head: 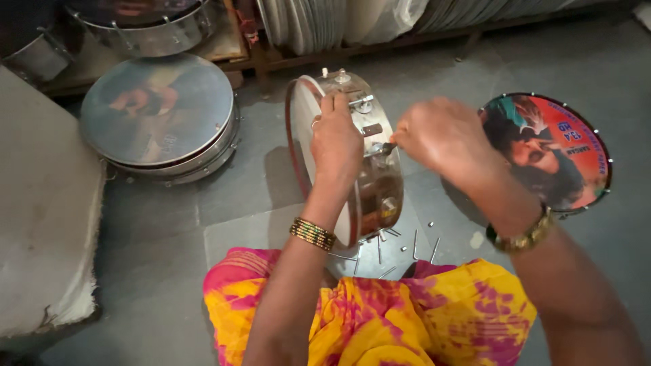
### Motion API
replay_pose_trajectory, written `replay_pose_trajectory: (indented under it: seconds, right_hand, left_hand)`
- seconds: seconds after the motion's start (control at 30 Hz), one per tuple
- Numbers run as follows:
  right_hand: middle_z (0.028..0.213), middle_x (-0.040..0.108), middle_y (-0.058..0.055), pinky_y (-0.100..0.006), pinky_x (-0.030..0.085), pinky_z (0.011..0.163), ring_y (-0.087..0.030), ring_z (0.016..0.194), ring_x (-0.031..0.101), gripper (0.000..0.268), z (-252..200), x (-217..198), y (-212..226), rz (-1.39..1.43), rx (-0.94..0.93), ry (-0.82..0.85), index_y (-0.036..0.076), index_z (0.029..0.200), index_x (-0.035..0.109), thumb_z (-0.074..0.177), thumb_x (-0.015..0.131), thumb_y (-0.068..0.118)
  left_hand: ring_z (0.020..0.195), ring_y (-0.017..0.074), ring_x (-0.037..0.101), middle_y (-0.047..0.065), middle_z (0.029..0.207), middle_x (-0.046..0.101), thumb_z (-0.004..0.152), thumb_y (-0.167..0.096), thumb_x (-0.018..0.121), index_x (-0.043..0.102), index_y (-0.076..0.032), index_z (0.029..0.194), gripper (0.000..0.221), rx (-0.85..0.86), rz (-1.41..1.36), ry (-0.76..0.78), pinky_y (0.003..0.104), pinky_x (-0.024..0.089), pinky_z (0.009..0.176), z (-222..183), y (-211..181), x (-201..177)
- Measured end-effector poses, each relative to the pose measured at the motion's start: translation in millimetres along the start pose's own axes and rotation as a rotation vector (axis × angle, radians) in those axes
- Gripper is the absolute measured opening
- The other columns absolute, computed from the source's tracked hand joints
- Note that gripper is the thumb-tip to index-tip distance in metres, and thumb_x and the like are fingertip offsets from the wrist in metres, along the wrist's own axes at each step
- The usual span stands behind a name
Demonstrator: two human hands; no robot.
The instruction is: The person uses a wrench to tighten the lugs around the shell of a snare drum, then fits a hoop onto the drum and tightens the tension rods.
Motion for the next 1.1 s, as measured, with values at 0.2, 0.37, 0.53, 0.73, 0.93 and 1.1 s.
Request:
replay_pose_trajectory:
  seconds: [0.2,0.37,0.53,0.73,0.93,1.1]
  right_hand:
    - [0.074,0.07,-0.014,-0.041,0.051,0.047,-0.031,0.056,0.067,0.019,-67.6,24.1,28.6,0.09,0.106,-0.204,0.003,0.109,0.073,0.098,0.068,0.018]
    - [0.076,0.065,-0.014,-0.042,0.05,0.056,-0.031,0.062,0.064,0.037,-99.0,51.7,29.6,0.335,0.07,-0.555,-0.003,0.133,0.063,0.098,0.069,0.006]
    - [0.078,0.064,-0.016,-0.042,0.05,0.061,-0.032,0.065,0.063,0.042,-115.2,63.6,26.9,0.424,0.056,-0.61,-0.005,0.139,0.059,0.099,0.067,0.002]
    - [0.074,0.066,-0.017,-0.039,0.051,0.059,-0.027,0.06,0.066,0.031,-127.8,31.9,0.4,0.587,0.263,-0.442,0.006,0.127,0.071,0.097,0.066,0.012]
    - [0.083,0.069,-0.019,-0.04,0.052,0.062,-0.034,0.073,0.069,0.025,-60.8,-11.0,-33.9,0.53,0.192,-0.183,0.009,0.105,0.078,0.096,0.069,0.031]
    - [0.08,0.069,-0.019,-0.042,0.051,0.064,-0.033,0.065,0.066,0.024,-14.4,7.0,-48.4,0.501,0.286,0.093,0.012,0.103,0.079,0.089,0.071,0.031]
  left_hand:
    - [0.1,0.0468,0.067,0.021,0.119,0.065,0.096,0.003,0.043,0.057,-0.005,0.118,0.028,-0.022,-0.06,0.043,0.058,0.052,0.086,15.6,6.5,3.4]
    - [0.097,0.0492,0.066,0.022,0.122,0.063,0.093,0.003,0.045,0.056,-0.004,0.113,0.024,0.014,-0.002,-0.016,0.058,0.053,0.081,18.3,7.6,0.9]
    - [0.097,0.0492,0.066,0.022,0.123,0.063,0.093,0.004,0.045,0.056,-0.003,0.111,0.022,0.047,0.002,-0.037,0.058,0.053,0.081,15.1,1.0,2.1]
    - [0.096,0.0483,0.066,0.021,0.123,0.063,0.089,0.007,0.045,0.057,-0.003,0.111,0.027,0.075,-0.009,-0.056,0.056,0.053,0.08,10.1,1.2,-2.8]
    - [0.096,0.0461,0.067,0.02,0.123,0.063,0.09,0.005,0.048,0.057,-0.002,0.111,0.024,0.101,0.026,-0.052,0.056,0.053,0.082,12.3,-2.1,0.0]
    - [0.095,0.0447,0.068,0.02,0.127,0.062,0.09,0.005,0.049,0.056,-0.001,0.113,0.025,0.111,0.003,-0.066,0.055,0.054,0.08,13.2,0.8,-0.6]
Point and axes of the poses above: each hand's wrist, its own z-axis towards the middle knuckle, its own x-axis out of the palm, y = z × x, the point moved 10 cm from there along z, towards the middle knuckle
